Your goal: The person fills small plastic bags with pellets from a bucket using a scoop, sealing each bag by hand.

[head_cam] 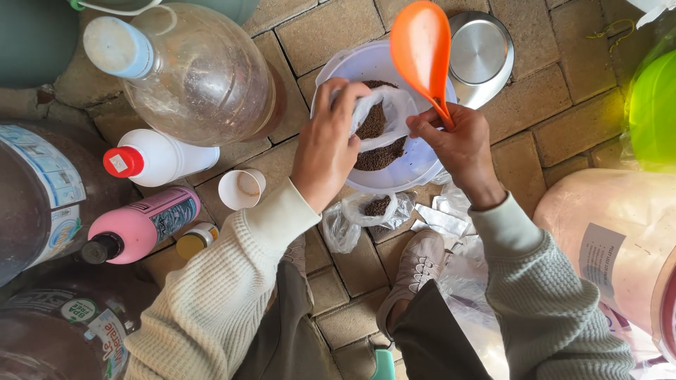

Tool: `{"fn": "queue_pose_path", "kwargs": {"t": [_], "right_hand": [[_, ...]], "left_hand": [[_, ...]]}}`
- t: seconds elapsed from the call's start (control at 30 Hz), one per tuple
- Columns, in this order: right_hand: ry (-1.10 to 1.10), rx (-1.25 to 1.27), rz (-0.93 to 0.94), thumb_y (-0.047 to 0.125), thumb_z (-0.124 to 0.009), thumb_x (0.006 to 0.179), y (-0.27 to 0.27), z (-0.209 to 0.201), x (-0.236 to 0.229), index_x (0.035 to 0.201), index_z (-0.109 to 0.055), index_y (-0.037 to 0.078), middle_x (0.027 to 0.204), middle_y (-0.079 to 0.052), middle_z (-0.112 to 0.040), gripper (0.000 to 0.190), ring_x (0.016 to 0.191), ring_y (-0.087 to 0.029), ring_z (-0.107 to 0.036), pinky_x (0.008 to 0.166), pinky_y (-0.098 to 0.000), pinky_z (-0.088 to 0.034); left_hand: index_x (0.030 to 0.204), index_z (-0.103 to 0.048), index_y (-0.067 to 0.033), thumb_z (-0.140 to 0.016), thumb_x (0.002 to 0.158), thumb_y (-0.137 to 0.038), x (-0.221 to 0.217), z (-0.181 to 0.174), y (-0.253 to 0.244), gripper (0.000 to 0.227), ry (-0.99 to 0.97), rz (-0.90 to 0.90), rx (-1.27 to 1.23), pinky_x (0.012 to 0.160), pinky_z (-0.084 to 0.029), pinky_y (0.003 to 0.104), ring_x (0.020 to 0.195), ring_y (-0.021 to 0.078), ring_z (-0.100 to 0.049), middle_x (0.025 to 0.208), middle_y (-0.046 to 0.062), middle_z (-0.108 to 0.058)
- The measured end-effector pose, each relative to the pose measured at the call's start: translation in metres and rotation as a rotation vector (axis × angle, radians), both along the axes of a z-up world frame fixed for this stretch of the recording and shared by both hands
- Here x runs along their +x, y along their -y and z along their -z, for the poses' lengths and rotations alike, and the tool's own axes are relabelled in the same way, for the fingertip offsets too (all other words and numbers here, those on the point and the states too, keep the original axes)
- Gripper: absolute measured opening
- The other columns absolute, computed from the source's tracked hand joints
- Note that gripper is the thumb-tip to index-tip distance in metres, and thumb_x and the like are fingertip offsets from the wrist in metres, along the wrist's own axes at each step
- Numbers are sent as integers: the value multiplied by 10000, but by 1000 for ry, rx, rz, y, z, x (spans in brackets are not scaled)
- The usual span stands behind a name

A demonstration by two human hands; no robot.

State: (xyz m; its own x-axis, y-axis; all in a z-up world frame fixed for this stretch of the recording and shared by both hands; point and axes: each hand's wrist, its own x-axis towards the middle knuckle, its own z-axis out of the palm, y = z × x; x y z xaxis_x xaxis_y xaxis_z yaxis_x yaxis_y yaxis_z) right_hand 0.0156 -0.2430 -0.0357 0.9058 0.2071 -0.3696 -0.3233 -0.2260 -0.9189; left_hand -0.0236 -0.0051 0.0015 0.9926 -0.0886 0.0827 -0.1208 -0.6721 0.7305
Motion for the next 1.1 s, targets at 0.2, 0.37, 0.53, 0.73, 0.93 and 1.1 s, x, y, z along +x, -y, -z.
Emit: {"fn": "queue_pose_path", "kwargs": {"t": [0.2, 0.37, 0.53, 0.73, 0.93, 1.1], "right_hand": [[7, 31, -66, 134, -779, 943, 4, -25, 4, 1029, -732, -5, 888, -55, -753, 170, 754, -95, -675, 715, -232, -544], [145, -298, -26, 232, -692, 1023, 14, -79, 0, 1137, -749, 62, 736, -41, -580, 212, 612, -111, -499, 549, -303, -388], [630, -829, -54, 225, -572, 1163, 27, -52, -18, 1278, -721, 116, 791, -41, -539, 219, 715, -125, -501, 647, -322, -413], [1157, -1293, -324, 294, -760, 1078, 25, -28, -27, 1404, -725, 167, 871, 26, -597, 352, 802, -150, -549, 711, -319, -419], [1088, -1170, -251, 234, -753, 1065, 38, -25, -39, 1384, -726, 183, 916, 13, -629, 324, 827, -184, -554, 762, -350, -423], [630, -725, 202, 159, -657, 1175, 99, 15, -73, 1199, -629, 13, 866, -57, -548, 149, 761, -140, -477, 697, -290, -412]], "left_hand": [[1312, -645, -65, -746, 960, -183, 19, 7, -2, 385, -251, -8, -227, 754, -548, 351, 858, 226, -711, 1014, 69, -753], [1250, -712, -13, -692, 1028, -206, 6, -9, -11, 294, -396, 52, -867, 786, -551, 233, 874, 82, -669, 1020, 13, -746], [1260, -703, 7, -680, 1024, -188, -41, -80, -58, 307, -550, -10, -1144, 669, -441, 184, 796, 39, -569, 970, 4, -697], [1242, -671, 40, -680, 993, -119, -107, -74, -96, 295, -697, -232, -1157, 800, -541, 243, 904, 85, -658, 1003, 39, -705], [1200, -679, 50, -660, 988, -123, -139, -15, -84, 275, -836, -318, -1175, 816, -528, 237, 908, 79, -659, 1012, 39, -720], [1211, -669, -16, -616, 1006, -168, -140, 19, -71, 261, -758, -553, -1179, 819, -526, 234, 895, 38, -614, 1009, -22, -677]]}}
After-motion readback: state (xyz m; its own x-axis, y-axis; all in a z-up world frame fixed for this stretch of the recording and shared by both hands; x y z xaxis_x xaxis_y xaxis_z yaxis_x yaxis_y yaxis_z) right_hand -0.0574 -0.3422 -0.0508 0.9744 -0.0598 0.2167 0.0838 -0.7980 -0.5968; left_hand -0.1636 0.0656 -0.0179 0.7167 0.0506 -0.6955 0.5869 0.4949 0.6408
